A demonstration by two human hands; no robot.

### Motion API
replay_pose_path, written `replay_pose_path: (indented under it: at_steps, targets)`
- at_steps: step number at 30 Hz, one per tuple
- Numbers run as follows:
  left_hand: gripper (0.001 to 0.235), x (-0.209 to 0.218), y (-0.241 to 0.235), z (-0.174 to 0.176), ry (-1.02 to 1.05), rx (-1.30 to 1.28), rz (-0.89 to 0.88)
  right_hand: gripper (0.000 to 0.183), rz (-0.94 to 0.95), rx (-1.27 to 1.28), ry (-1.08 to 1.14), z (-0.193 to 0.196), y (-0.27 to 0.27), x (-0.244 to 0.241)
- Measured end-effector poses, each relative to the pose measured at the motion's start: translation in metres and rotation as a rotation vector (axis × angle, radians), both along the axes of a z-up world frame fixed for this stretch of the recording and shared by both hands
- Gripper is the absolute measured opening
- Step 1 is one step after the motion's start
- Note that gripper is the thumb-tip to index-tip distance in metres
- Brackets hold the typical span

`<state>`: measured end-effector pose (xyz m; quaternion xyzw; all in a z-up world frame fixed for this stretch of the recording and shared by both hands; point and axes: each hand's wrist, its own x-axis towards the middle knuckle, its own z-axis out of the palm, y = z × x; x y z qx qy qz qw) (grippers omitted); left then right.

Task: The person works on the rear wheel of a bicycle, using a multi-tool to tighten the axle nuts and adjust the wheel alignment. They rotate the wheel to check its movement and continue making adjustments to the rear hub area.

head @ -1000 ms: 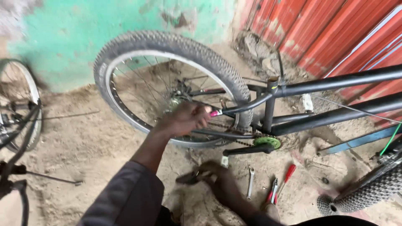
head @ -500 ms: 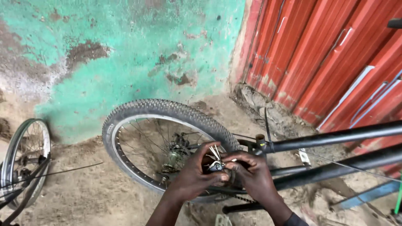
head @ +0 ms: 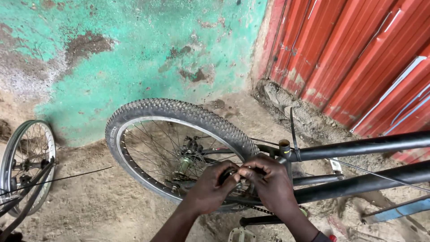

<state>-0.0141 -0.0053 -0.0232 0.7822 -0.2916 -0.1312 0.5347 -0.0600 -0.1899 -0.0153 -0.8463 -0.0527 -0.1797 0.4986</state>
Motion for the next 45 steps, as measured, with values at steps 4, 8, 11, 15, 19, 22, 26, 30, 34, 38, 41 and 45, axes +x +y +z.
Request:
replay_pose_path:
  at_steps: [4, 8, 11, 15, 19, 22, 26, 30, 34, 38, 41, 45]
  targets:
    - [0.007, -0.003, -0.010, -0.015, 0.133, -0.237, 0.170, 0.018, -0.003, 0.615, 0.282, -0.022, 0.002, 0.011]
    - [0.008, -0.002, -0.007, -0.021, 0.189, -0.322, 0.221, 0.014, 0.026, 0.812, 0.288, -0.024, 0.005, 0.007]
    - [0.015, 0.003, -0.009, -0.035, 0.352, -0.454, 0.248, 0.031, 0.015, 0.822, 0.277, -0.027, 0.005, 0.006]
    - [0.013, 0.003, -0.013, -0.039, 0.423, -0.511, 0.272, 0.024, 0.074, 0.761, 0.144, -0.038, 0.001, 0.005]
    - [0.016, 0.009, -0.027, -0.058, 0.756, -0.815, 0.427, 0.035, -0.176, 0.480, 0.429, 0.009, 0.032, -0.008]
    - [0.082, -0.013, -0.023, -0.003, 0.872, -0.678, 0.559, 0.016, -0.136, 0.174, 0.287, -0.031, 0.045, -0.018]
    - [0.031, 0.005, -0.019, -0.038, 0.915, -0.823, 0.638, 0.027, 0.047, -0.302, 0.103, -0.062, 0.044, -0.022]
    - [0.012, 0.032, -0.015, -0.062, 0.591, -0.654, 0.646, 0.023, 0.149, -0.440, 0.224, -0.052, 0.023, -0.017]
    - [0.015, 0.046, -0.008, -0.046, 0.634, -0.634, 0.602, 0.010, -0.169, -0.520, 0.010, -0.025, -0.015, 0.000]
    - [0.030, 0.050, -0.003, -0.049, 0.845, -0.737, 0.683, 0.022, -0.184, -0.444, 0.417, -0.033, -0.034, -0.004]
    - [0.015, 0.061, 0.000, -0.061, 0.873, -0.779, 0.695, 0.023, -0.158, -0.597, 0.541, -0.047, -0.042, -0.001]
    - [0.046, 0.058, 0.007, -0.063, 0.906, -0.997, 0.687, 0.025, -0.189, -0.674, 0.589, -0.049, -0.045, 0.000]
